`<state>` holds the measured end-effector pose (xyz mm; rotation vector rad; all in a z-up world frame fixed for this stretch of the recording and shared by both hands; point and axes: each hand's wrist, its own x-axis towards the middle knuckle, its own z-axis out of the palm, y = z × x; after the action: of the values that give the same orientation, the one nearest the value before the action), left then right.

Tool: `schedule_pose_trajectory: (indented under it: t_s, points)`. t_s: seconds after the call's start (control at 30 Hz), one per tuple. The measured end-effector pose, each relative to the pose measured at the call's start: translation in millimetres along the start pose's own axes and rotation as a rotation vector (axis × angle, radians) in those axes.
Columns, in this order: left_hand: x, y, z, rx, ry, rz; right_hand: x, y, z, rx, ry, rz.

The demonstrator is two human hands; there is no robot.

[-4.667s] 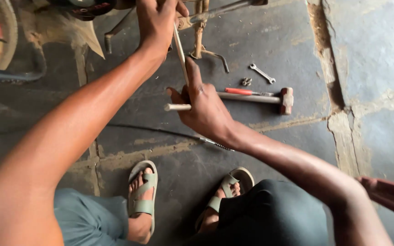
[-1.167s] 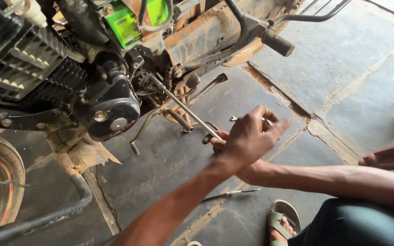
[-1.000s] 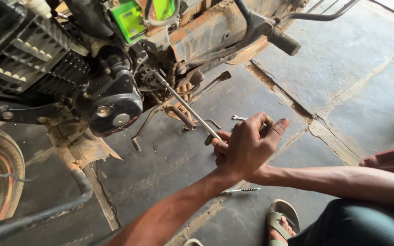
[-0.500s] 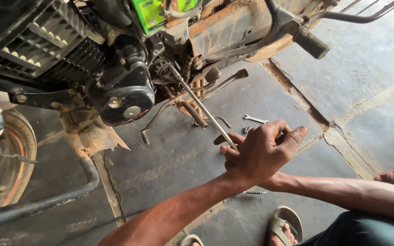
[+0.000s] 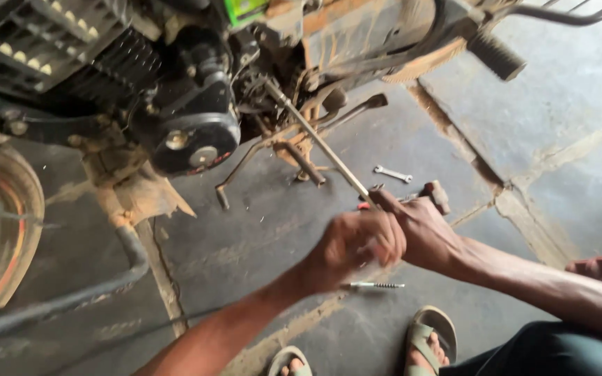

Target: The person removes the sprocket cover and chain from a motorcycle using a T-handle wrench and other tools, then cleans and adjusts the internal gear area.

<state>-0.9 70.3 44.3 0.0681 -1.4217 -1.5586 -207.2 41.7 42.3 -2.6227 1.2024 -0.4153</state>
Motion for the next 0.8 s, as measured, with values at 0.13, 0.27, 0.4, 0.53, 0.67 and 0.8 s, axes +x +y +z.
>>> schedule_pose_trajectory:
  t_s: [0.13, 0.27, 0.4, 0.53, 0.67, 0.8]
  points:
    - [4, -10, -18, 0.127, 0.589, -0.097, 4, 1, -1, 0.009, 0.034, 0.068]
    - [14, -18, -43, 0.151, 0.994, -0.260, 0, -11, -5, 0.060, 0.134, -0.012]
    - [14, -24, -43, 0.132, 0.896, -0.269, -5, -20, 2, -0.096, 0.227, -0.105]
    - [13, -24, -43, 0.077, 0.840, -0.236, -6, -19, 1, -0.070, 0.197, -0.089]
    - [13, -17, -45, 0.072, 0.771, -0.283, -9, -26, 0, -0.055, 0.133, -0.054]
    - [12, -20, -44, 0.126, 0.832, -0.313, -14, -30, 2, -0.146, 0.198, -0.240]
